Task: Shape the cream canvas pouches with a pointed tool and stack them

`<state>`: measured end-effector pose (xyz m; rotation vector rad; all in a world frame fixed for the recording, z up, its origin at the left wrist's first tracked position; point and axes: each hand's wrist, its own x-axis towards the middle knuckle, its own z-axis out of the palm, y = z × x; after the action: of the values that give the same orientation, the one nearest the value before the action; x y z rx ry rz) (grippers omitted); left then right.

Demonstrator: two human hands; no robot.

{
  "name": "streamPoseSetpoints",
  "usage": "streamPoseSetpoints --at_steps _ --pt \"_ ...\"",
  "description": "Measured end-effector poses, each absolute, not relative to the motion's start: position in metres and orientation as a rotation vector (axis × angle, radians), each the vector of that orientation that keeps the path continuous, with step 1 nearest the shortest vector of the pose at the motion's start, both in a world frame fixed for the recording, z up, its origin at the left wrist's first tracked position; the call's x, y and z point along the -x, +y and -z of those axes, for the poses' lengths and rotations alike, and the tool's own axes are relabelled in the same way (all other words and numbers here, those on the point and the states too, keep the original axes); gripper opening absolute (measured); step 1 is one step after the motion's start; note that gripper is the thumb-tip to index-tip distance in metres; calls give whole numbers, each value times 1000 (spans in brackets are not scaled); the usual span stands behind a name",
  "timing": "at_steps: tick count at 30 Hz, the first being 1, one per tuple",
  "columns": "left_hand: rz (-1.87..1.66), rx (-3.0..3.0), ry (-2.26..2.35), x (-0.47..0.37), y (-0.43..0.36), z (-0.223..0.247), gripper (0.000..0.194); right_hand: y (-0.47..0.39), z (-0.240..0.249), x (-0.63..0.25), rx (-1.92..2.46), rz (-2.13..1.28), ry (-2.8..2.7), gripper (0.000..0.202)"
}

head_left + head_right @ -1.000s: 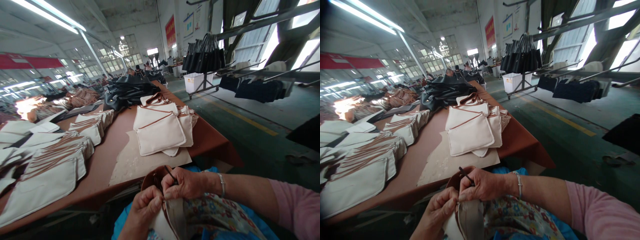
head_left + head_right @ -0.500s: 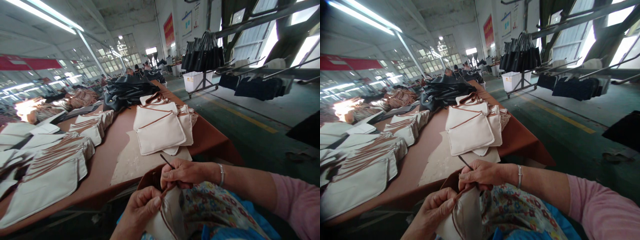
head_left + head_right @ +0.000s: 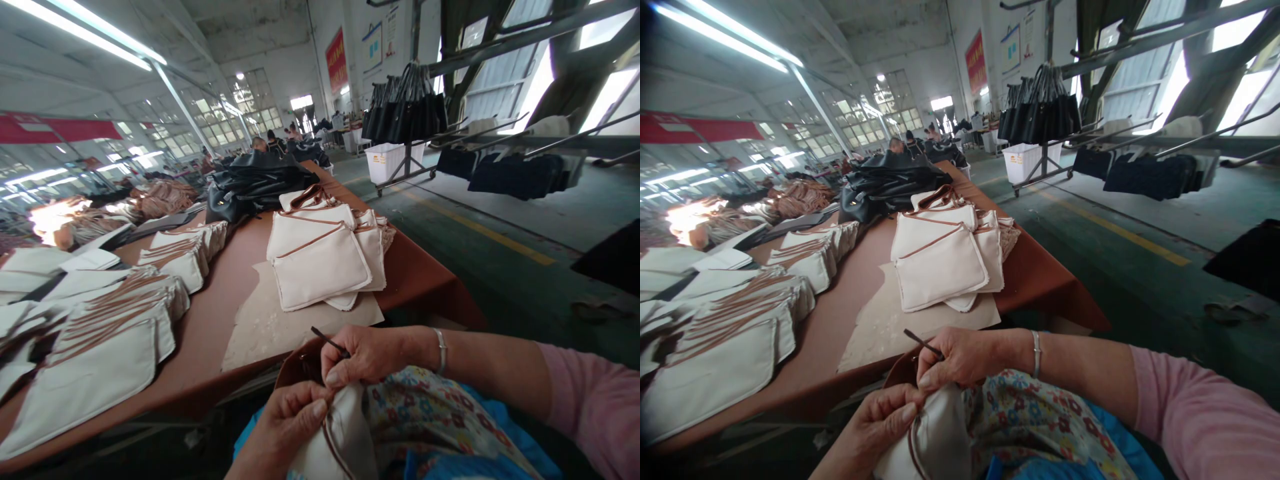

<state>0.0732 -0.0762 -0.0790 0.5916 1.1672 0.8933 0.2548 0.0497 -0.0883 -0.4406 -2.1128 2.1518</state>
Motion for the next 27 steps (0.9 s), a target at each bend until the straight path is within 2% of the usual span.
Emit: streamPoseSetpoints --at_steps 2,5,7,8,10,13,18,23,27 --pt "-917 -558 1162 -73 -79 81 33 48 86 -254 488 -1927 -2167 26" --pt "-967 -535 1207 -72 -83 84 32 42 76 -261 530 -1281 -2215 29" --pt "-998 -535 1262 -70 -86 84 33 36 69 -271 515 -1046 -2224 36" --pt "-1010 -534 1288 -69 -87 85 33 33 66 -276 513 -1058 -2241 41" --pt "-1025 -535 1320 -69 -89 85 35 25 63 -286 542 -1291 -2305 46" --pt "-1033 -536 1339 -68 -91 85 37 15 66 -293 559 -1643 -2421 44" --pt "-1042 -545 1370 -67 -92 86 36 12 72 -291 458 -1438 -2561 36" --pt "-1030 -599 1388 -68 -94 83 36 12 70 -290 554 -2039 -2395 37" --pt "-1026 -613 1404 -68 -95 82 36 11 75 -291 565 -2120 -2339 37"
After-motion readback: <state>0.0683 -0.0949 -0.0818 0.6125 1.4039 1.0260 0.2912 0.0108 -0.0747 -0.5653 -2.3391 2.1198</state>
